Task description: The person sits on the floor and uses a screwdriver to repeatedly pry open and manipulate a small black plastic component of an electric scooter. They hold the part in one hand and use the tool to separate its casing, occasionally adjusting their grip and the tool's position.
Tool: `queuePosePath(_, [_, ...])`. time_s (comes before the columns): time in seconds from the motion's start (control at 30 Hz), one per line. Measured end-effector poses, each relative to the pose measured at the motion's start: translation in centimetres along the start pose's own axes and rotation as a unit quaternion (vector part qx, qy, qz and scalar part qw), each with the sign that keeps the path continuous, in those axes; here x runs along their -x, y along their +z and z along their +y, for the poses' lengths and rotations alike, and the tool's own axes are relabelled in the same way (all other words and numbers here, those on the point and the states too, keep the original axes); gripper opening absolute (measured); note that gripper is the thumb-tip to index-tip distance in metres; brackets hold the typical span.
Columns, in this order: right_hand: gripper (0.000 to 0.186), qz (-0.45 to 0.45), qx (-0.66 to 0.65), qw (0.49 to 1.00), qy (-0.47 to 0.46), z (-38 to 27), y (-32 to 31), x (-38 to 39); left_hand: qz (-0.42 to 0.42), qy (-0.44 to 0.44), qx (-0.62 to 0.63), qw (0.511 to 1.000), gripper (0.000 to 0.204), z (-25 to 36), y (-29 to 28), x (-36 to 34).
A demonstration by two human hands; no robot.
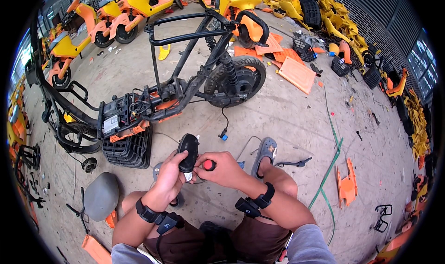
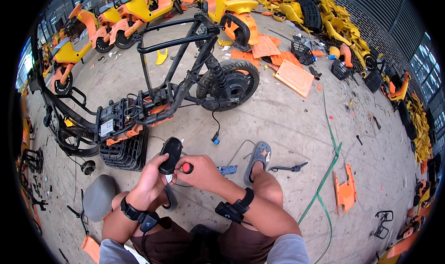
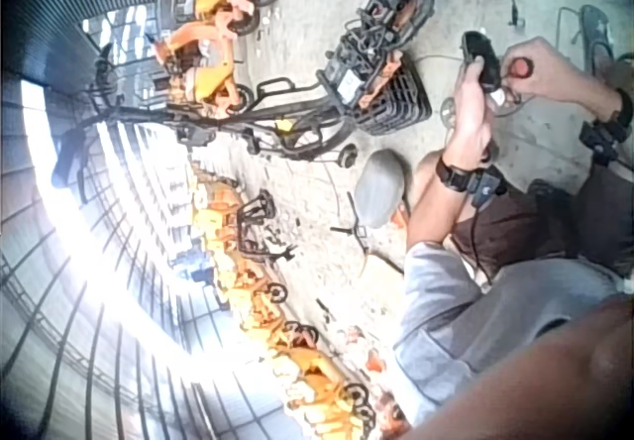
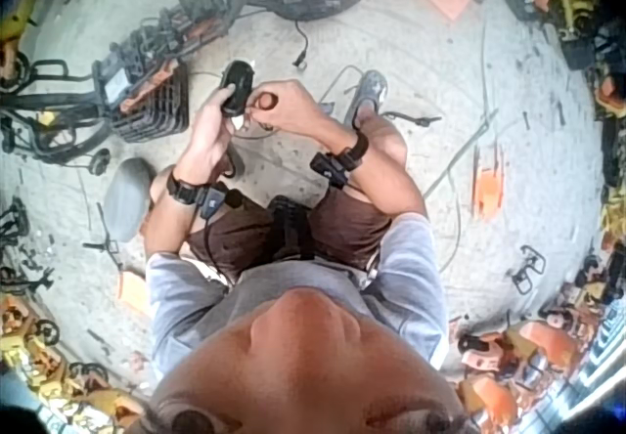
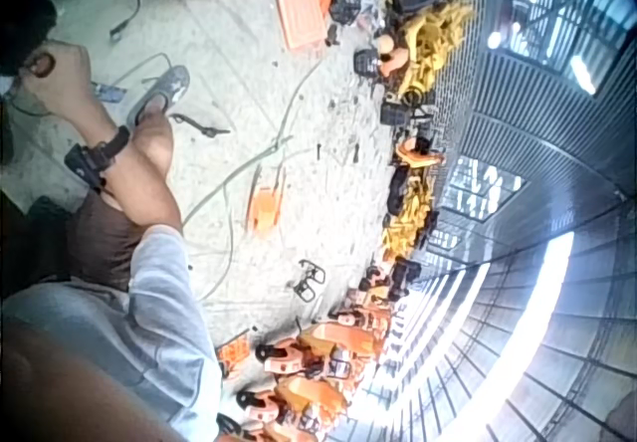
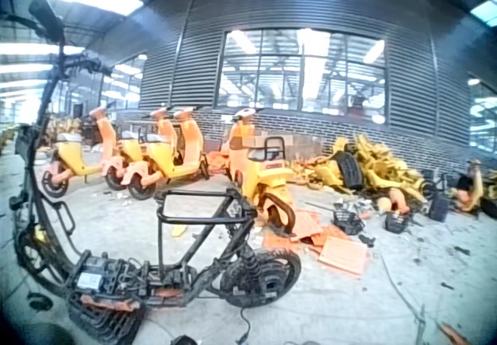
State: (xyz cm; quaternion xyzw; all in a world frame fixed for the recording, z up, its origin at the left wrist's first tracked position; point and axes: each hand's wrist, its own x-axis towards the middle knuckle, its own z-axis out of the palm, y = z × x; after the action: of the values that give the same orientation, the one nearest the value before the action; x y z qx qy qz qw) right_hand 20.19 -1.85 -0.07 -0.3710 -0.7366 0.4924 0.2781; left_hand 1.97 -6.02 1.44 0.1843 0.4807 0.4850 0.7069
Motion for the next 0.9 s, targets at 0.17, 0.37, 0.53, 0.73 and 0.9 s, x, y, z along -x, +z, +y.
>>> queuePosePath(0.17, [0.023, -0.003, -0.016, 1.000, 0.018, 0.06, 0.01, 0.00, 0.007, 0.002, 0.004, 1.000, 0.029, -0.21, -0.23, -0.15])
queuePosePath(0.37, [0.024, -0.013, -0.007, 0.999, 0.031, 0.12, -0.17, -0.02, 0.010, -0.001, 0.006, 1.000, 0.029, -0.06, 0.03, -0.09])
queuePosePath(0.53, [0.024, -0.012, -0.011, 1.000, 0.021, 0.24, -0.14, -0.02, -0.001, 0.003, 0.003, 1.000, 0.028, -0.14, -0.19, -0.13])
queuePosePath(0.73, [0.022, -0.015, -0.028, 0.999, 0.038, -0.35, -0.14, 0.01, 0.004, 0.000, 0.006, 1.000, 0.028, 0.04, 0.00, 0.09])
queuePosePath(0.9, [0.024, -0.002, -0.014, 1.000, 0.025, -0.15, -0.07, 0.06, -0.003, 0.001, 0.009, 1.000, 0.028, 0.03, -0.12, 0.05])
